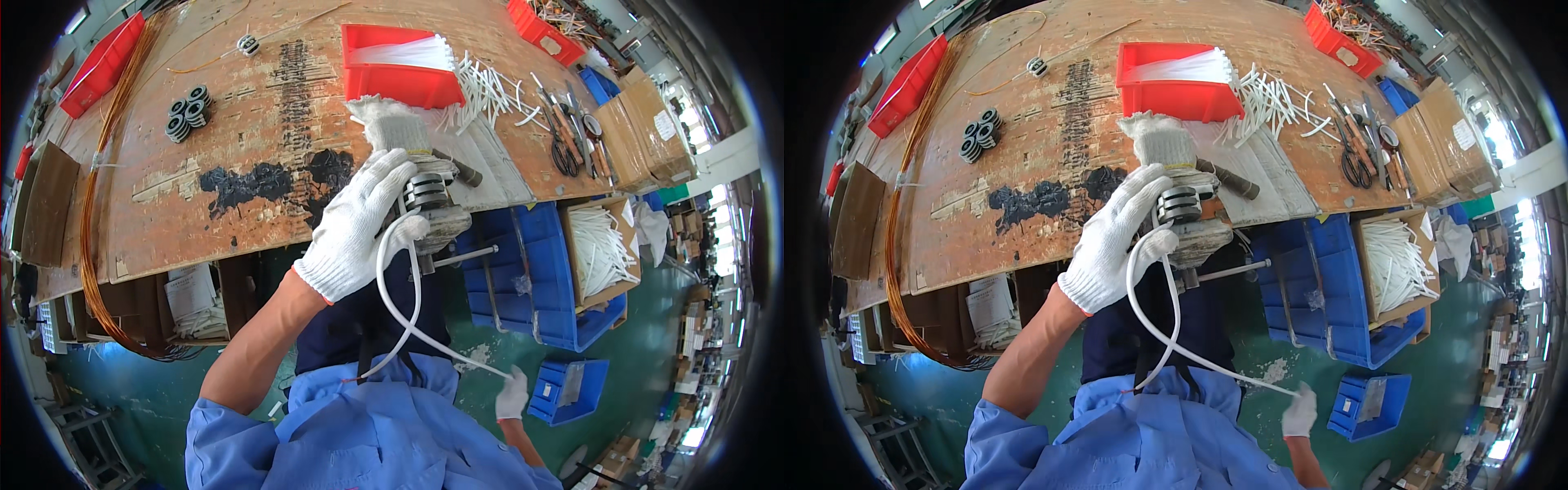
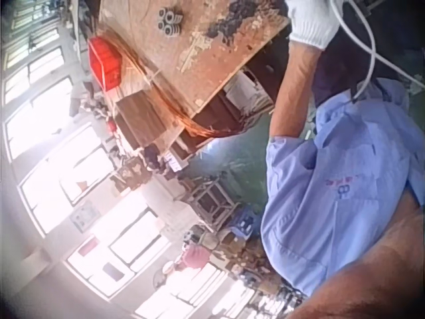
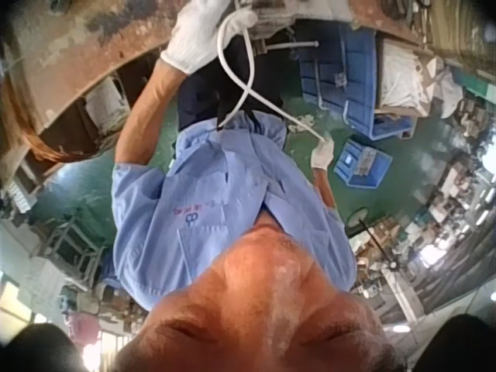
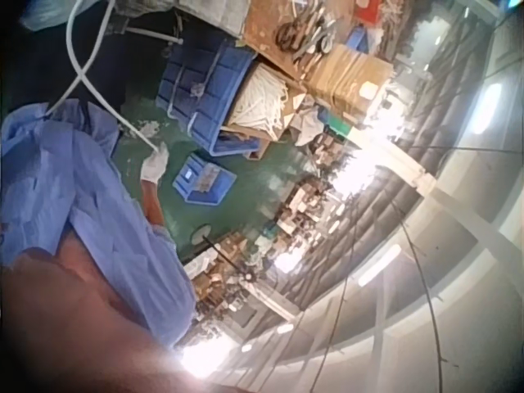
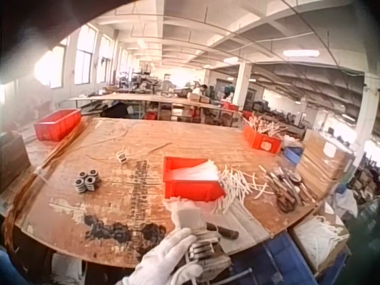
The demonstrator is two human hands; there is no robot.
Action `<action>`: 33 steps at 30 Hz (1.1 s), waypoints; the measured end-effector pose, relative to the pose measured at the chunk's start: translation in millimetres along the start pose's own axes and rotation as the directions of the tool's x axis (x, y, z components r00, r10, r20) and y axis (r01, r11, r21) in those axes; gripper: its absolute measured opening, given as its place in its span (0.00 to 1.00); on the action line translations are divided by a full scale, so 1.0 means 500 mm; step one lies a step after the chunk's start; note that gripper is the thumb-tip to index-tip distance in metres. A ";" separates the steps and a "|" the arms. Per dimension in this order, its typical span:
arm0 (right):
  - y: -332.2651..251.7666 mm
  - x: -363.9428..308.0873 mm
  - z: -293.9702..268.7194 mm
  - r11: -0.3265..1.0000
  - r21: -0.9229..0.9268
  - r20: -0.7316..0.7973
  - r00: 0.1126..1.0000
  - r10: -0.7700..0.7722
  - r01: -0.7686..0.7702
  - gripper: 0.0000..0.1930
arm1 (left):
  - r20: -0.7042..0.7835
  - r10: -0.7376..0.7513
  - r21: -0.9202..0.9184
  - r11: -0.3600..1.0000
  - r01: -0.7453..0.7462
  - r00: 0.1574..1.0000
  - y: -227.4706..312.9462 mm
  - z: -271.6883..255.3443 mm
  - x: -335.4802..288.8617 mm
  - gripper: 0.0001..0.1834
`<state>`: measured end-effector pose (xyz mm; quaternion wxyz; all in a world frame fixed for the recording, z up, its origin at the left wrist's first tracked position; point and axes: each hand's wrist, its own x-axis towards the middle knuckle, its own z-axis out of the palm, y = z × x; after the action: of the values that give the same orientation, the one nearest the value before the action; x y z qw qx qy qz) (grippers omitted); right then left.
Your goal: Manually wrap plastic tie strips or insulation lines around a small copper-wound motor stator or coil assembly held in a workbench vise.
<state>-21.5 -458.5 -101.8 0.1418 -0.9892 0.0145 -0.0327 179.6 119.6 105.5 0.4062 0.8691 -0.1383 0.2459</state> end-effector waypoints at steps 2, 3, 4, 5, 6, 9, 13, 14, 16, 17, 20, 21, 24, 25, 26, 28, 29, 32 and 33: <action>0.021 0.040 -0.012 0.965 0.072 0.027 0.968 0.249 -0.250 0.18 | 0.007 0.017 0.000 1.000 -0.017 1.000 -0.003 -0.012 0.000 0.35; -0.055 0.125 -0.049 0.870 0.190 0.135 0.890 0.435 -0.454 0.20 | -0.008 -0.004 -0.005 1.000 0.004 1.000 -0.006 -0.014 -0.001 0.34; -0.079 0.191 -0.054 0.932 0.246 -0.095 0.950 0.298 -0.268 0.20 | -0.020 -0.018 -0.042 0.999 0.017 1.000 -0.008 -0.007 0.000 0.33; -0.093 0.267 -0.051 0.965 0.253 -0.326 0.934 0.149 -0.066 0.21 | -0.030 -0.030 -0.080 0.996 0.028 0.999 -0.011 -0.001 0.003 0.33; -0.217 0.365 -0.099 0.811 0.571 -0.139 0.958 0.250 -0.129 0.21 | -0.056 -0.052 -0.075 0.996 0.048 0.997 -0.009 -0.003 0.002 0.30; -0.550 0.607 -0.240 0.478 0.877 -0.046 0.981 0.187 -0.050 0.14 | -0.075 -0.063 -0.135 0.989 0.053 0.995 -0.006 0.014 0.007 0.29; -0.971 0.785 -0.362 0.336 0.941 0.105 0.983 -0.151 -0.049 0.15 | -0.063 -0.124 -0.208 0.972 0.108 0.990 -0.025 0.015 0.001 0.30; -1.048 0.826 -0.363 0.331 0.943 0.106 0.963 -0.246 -0.020 0.19 | -0.044 -0.179 -0.208 0.964 0.167 0.983 -0.013 0.009 0.001 0.31; -1.145 0.901 -0.354 0.405 0.913 0.118 0.921 -0.371 0.047 0.23 | -0.090 -0.154 -0.270 0.955 0.124 0.984 -0.011 0.020 0.007 0.32; -1.194 0.918 -0.343 0.438 0.895 0.121 0.903 -0.412 0.080 0.23 | -0.124 -0.170 -0.278 0.952 0.130 0.978 -0.008 0.021 0.007 0.31; -1.286 0.886 -0.363 0.414 0.909 0.170 0.864 -0.473 0.048 0.19 | -0.130 -0.190 -0.276 0.950 0.149 0.973 -0.005 0.017 0.007 0.31; -1.302 0.887 -0.352 0.437 0.898 0.173 0.867 -0.468 0.056 0.20 | -0.131 -0.204 -0.281 0.946 0.161 0.970 -0.004 0.017 0.005 0.31; -1.327 0.892 -0.316 0.518 0.852 0.188 0.876 -0.444 0.080 0.23 | -0.109 -0.188 -0.284 0.947 0.151 0.976 -0.003 0.019 0.007 0.31; -1.331 0.895 -0.303 0.544 0.835 0.194 0.878 -0.438 0.088 0.24 | -0.132 -0.184 -0.274 0.951 0.143 0.974 -0.001 0.021 0.010 0.31; -1.329 0.898 -0.292 0.569 0.817 0.199 0.880 -0.432 0.095 0.25 | -0.135 -0.184 -0.274 0.951 0.142 0.974 0.000 0.024 0.010 0.31; -1.274 0.894 -0.256 0.568 0.820 0.422 0.743 -0.520 -0.069 0.27 | -0.157 -0.189 -0.265 0.954 0.143 0.969 -0.004 0.024 0.006 0.31; -1.231 0.870 -0.256 0.622 0.782 0.470 0.695 -0.544 -0.042 0.28 | -0.154 -0.186 -0.267 0.953 0.140 0.970 -0.005 0.025 0.006 0.31; -1.078 0.750 -0.316 0.724 0.242 0.401 0.613 -0.681 0.646 0.26 | -0.171 -0.151 -0.241 0.965 0.107 0.974 -0.013 0.029 0.004 0.31; -1.028 0.687 -0.360 0.655 -0.013 0.287 0.631 -0.721 0.755 0.25 | -0.142 -0.153 -0.242 0.963 0.116 0.978 -0.007 0.031 0.006 0.30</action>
<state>318.8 -29.1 236.2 0.0507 -0.9104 -0.4086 0.0412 188.5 109.8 96.6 0.5309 0.8004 -0.0737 0.2685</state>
